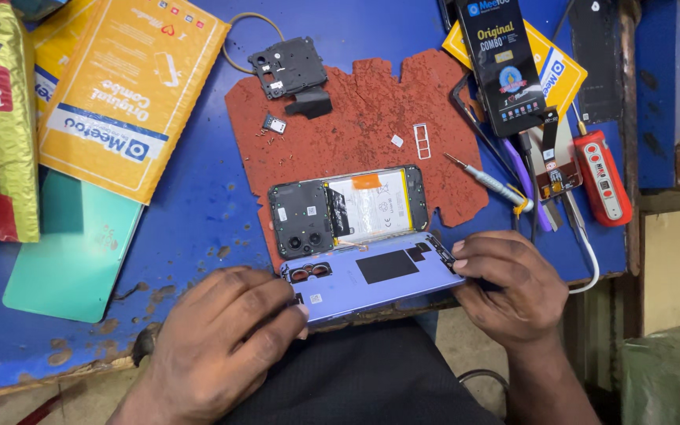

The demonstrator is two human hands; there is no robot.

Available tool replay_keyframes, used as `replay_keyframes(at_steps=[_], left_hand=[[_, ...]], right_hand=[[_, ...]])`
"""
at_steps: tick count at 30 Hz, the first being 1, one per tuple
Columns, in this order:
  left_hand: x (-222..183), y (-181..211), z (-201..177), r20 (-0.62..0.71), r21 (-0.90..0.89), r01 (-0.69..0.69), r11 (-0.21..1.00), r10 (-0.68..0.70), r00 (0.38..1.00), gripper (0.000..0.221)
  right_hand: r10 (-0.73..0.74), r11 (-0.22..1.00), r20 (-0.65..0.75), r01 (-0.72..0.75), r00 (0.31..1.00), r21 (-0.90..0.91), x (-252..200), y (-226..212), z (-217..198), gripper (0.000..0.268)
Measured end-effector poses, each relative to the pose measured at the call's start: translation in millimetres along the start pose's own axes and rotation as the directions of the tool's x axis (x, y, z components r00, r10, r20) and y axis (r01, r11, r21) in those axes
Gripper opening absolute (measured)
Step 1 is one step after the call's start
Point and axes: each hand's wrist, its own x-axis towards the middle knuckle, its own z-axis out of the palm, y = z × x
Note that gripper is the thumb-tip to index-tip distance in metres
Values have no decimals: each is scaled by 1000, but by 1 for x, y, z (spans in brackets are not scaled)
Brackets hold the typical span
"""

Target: The person disassembles and replaces the screen of a mobile phone using a small screwdriver and specialized pry tools to detach internal components.

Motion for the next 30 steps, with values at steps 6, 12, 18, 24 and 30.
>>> replay_keyframes(at_steps=[6,12,18,24,30], left_hand=[[-3,2,1,12,-10,23,1000,-23,1000,26],[-3,2,1,15,-26,26,999,-26,1000,27],[-2,4,0,25,-33,59,998,-58,998,29],[2,7,3,-15,11,172,985,-172,985,30],[14,6,13,-86,24,352,936,-348,933,38]], right_hand=[[-15,999,-1,14,1000,-30,-2,3,1,37],[0,1000,1,0,1000,-18,-3,2,1,36],[2,1000,5,-2,1000,-11,-1,1,1,37],[0,999,-7,1,1000,49,5,5,0,34],[184,983,21,-184,983,11,24,3,3,32]])
